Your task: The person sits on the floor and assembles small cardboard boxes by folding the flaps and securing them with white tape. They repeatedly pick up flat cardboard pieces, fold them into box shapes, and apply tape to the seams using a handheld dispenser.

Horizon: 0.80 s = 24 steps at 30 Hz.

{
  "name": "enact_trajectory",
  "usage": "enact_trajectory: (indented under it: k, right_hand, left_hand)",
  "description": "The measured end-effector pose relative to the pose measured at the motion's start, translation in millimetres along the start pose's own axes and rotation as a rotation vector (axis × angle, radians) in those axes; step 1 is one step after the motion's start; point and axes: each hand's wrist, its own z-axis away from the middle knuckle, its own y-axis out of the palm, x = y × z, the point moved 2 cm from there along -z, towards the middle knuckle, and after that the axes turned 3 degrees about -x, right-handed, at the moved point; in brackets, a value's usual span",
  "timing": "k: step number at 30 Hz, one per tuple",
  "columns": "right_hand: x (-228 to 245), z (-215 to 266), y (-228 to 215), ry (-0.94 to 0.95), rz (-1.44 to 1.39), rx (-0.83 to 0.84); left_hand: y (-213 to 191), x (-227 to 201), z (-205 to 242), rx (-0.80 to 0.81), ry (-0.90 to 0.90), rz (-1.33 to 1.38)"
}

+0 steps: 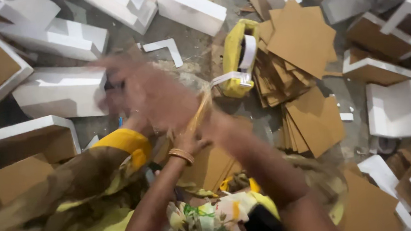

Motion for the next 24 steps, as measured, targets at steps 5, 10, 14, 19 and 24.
enact_trajectory:
  k: [5,10,14,19,24]
  right_hand:
    - [-196,35,-26,0.597,0.583,0.067]
    - [-331,69,-36,0.543,0.971,-0.034]
    - [-371,60,-22,0.756,0.939,0.144]
    - [-314,33,-11,0.629,0.981,0.041]
    - [-196,37,-44,0.424,0.738,-0.363]
  left_hand:
    - [-5,-12,-2,-0.233,0.116,-0.254]
    - [-18,-18,-4,-0.23,0.119,-0.218]
    - [-20,-18,2,-0.281,0.144,-0.184]
    - [-19,-18,-2,-0.256,0.134,-0.233]
    - [-12,-14,-4,-0.23,0.103,-0.245]
